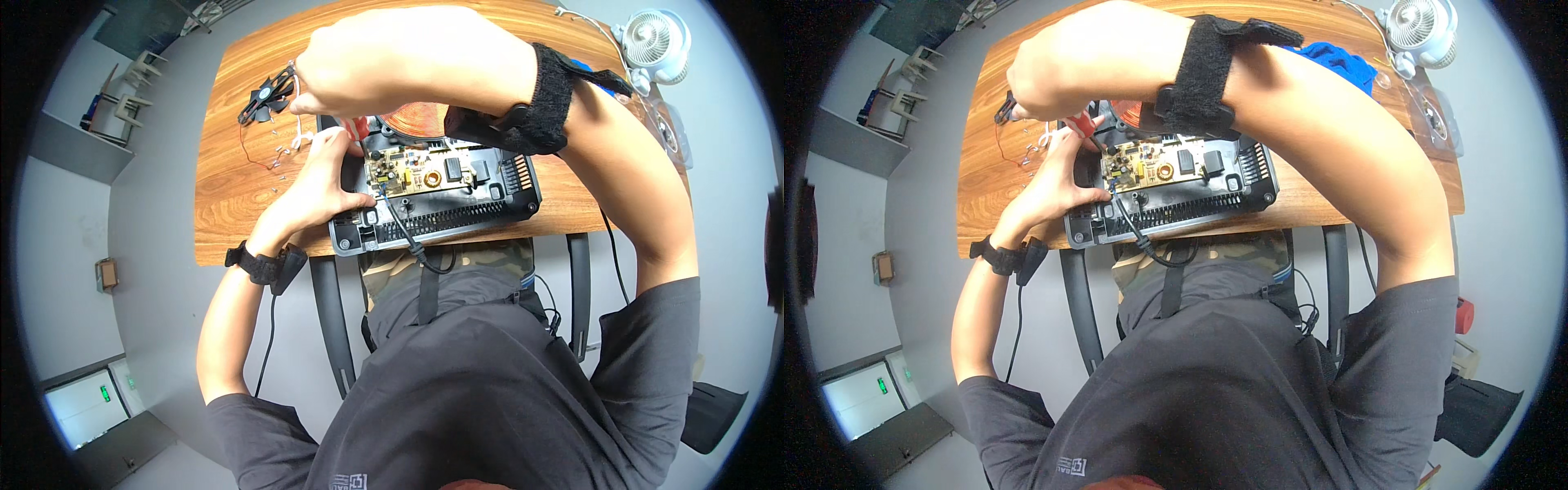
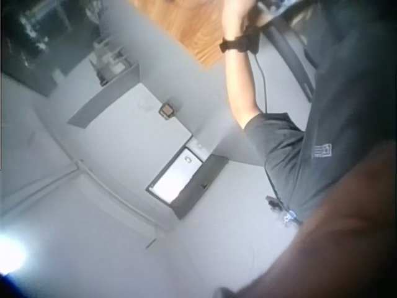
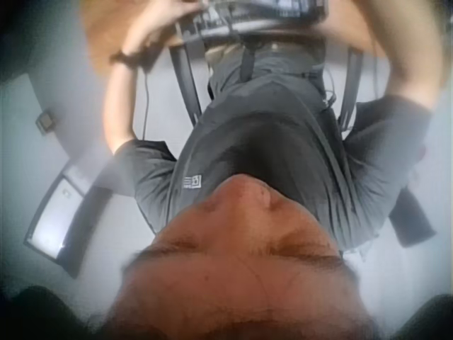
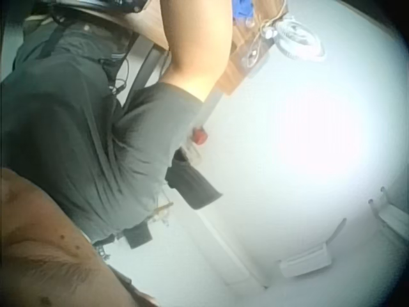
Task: The person assembles a disassembled electronic device on a wooden table. They place a copper-colored circular component into the chassis, then use a screwdriver to fasten screws around the component and on the circuit board.
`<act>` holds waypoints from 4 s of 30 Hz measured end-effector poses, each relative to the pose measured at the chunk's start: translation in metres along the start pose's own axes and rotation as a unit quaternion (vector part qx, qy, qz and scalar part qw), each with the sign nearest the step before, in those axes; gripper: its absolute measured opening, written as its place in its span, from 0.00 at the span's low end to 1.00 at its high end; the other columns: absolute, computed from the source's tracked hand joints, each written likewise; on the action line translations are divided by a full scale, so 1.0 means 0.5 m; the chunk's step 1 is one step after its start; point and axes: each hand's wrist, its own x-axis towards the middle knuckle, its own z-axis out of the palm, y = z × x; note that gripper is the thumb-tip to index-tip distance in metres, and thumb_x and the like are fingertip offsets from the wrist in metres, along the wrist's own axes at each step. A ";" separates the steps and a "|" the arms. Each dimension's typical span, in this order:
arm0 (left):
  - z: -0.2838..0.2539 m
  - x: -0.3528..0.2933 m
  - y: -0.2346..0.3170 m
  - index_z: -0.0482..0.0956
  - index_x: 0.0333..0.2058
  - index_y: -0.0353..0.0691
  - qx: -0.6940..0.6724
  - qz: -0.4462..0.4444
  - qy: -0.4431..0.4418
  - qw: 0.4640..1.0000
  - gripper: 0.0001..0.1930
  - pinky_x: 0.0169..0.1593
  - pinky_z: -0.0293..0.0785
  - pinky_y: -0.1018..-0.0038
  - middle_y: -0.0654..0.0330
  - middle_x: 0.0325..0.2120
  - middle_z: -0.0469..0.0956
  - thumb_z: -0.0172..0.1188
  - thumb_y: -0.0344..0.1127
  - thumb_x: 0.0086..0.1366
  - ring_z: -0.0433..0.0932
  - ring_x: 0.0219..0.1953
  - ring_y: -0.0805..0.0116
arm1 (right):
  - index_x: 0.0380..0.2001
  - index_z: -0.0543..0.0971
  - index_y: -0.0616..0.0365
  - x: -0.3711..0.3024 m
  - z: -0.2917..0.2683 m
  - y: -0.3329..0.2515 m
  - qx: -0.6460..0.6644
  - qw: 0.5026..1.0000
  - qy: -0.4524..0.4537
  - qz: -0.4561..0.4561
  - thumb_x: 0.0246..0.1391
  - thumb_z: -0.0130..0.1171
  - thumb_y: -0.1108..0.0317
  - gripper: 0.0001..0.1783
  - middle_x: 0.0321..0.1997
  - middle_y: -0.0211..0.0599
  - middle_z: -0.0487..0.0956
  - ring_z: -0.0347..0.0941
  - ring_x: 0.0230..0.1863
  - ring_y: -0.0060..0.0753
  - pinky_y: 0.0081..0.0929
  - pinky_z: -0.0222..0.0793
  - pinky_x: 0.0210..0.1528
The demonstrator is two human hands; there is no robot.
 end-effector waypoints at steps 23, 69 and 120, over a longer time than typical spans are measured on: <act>0.000 0.012 0.003 0.73 0.54 0.32 -0.008 0.020 -0.010 1.000 0.39 0.73 0.58 0.54 0.47 0.64 0.70 0.81 0.37 0.44 0.63 0.66 0.46 | 0.39 0.89 0.58 0.125 0.080 0.076 -0.354 0.927 -0.115 0.038 0.57 0.60 0.64 0.14 0.38 0.46 0.88 0.87 0.41 0.50 0.45 0.82 0.44; -0.006 0.007 0.002 0.71 0.61 0.32 -0.012 -0.005 -0.031 0.999 0.45 0.76 0.55 0.53 0.46 0.70 0.66 0.82 0.37 0.44 0.59 0.71 0.42 | 0.45 0.89 0.59 0.143 0.061 -0.030 -0.364 0.881 -0.227 0.199 0.59 0.62 0.60 0.17 0.45 0.49 0.88 0.86 0.45 0.49 0.43 0.82 0.45; 0.000 0.004 -0.002 0.61 0.74 0.41 0.003 0.027 -0.012 1.000 0.57 0.77 0.51 0.52 0.54 0.59 0.74 0.80 0.38 0.45 0.60 0.70 0.46 | 0.36 0.85 0.68 0.135 0.055 -0.030 -0.321 0.877 -0.234 0.270 0.64 0.65 0.50 0.25 0.32 0.54 0.86 0.84 0.36 0.57 0.47 0.81 0.40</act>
